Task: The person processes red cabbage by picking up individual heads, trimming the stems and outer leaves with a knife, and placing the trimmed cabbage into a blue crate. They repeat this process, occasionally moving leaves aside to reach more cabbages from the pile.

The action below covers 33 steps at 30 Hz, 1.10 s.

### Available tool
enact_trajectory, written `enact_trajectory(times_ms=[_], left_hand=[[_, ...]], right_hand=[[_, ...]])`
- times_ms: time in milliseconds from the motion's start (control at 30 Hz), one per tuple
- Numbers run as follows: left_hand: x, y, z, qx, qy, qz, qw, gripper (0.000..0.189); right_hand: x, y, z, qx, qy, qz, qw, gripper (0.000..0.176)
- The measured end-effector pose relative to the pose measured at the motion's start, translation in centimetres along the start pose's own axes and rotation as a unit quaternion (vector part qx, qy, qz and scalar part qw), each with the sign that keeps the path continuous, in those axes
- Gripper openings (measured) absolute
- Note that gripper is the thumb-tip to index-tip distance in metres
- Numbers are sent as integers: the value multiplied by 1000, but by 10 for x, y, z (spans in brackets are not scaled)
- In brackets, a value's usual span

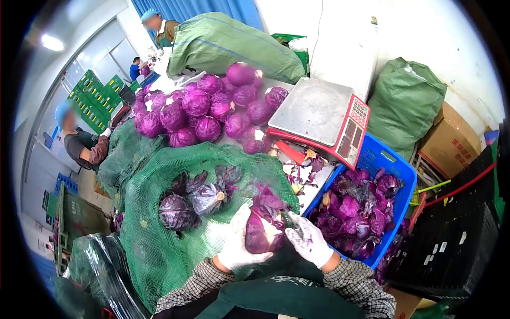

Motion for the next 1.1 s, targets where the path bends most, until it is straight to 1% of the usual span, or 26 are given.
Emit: enact_trajectory(times_ms=[33,67,167,200,267,300,333,367,400,433,500,533,567,600,633,667,700,767,800,833,900,933,967,1000,1033,1100], left_hand=[[2,0,0,-1,6,5,1000,123],[3,0,-1,-3,12,10,1000,123],[3,1,-1,5,29,19,999,120],[4,2,0,7,33,19,999,119],[6,4,3,14,38,30,999,119],[9,7,4,20,37,39,998,118],[10,9,2,27,33,47,998,118],[5,11,1,37,43,49,997,122],[6,11,2,40,30,47,998,122],[7,11,1,42,18,45,998,122],[9,10,-4,4,44,55,998,122],[6,12,-12,20,70,47,996,121],[-4,12,-25,48,84,6,995,118],[-17,9,-40,63,63,-31,996,119],[-25,4,-53,80,41,-69,994,121],[-22,-7,-61,67,-35,-75,994,122],[-15,-17,-64,80,-53,-86,992,121],[-26,-34,-79,63,-128,-207,968,121],[-27,-42,-85,65,-119,-121,983,124],[-23,-47,-86,52,-88,32,994,129],[-9,-49,-63,68,-41,-28,996,130],[-14,-51,-55,6,0,88,996,126],[-13,-53,-47,3,-45,92,995,120],[-16,-55,-42,9,-57,59,997,119],[-21,-58,-38,15,-68,29,997,119],[-25,-55,-33,9,-39,38,998,118]], right_hand=[[-5,1,4,26,-134,-146,980,48],[-4,0,6,-37,-107,-151,982,52],[-6,4,14,-57,-145,-192,969,49],[-7,3,18,-76,-143,-207,965,48],[8,2,25,-158,-40,-56,985,45],[16,3,30,-172,-38,-37,984,42],[24,3,35,-150,-82,-83,982,39],[35,6,43,-119,-124,-131,976,37],[50,9,51,-88,-141,-150,975,35],[65,12,58,-70,-132,-142,978,33],[84,12,70,-22,-121,-103,987,29],[82,11,78,9,-121,-70,990,27],[81,13,77,23,-106,-62,992,27],[76,15,77,36,-92,-53,994,27],[57,11,68,-3,13,-9,1000,28],[38,6,58,-34,122,33,991,30],[37,7,54,-35,158,65,985,31],[32,14,44,-28,163,79,983,32],[23,15,41,-18,123,89,988,32],[11,13,37,-7,90,92,992,28],[6,15,36,0,7,51,999,27],[5,15,34,-1,38,94,995,28],[2,15,31,-1,69,135,988,29],[0,13,29,0,97,175,980,30],[-2,6,27,24,112,166,980,31],[30,-1,15,60,126,206,969,29]])
Point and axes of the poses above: each hand's wrist, its own z-axis towards the middle knuckle, its own y-axis out of the palm, x = y × z, the point moved 1 cm from there along z, towards the middle knuckle, and after that the axes turned 14 degrees about -z, right-handed, at the moved point
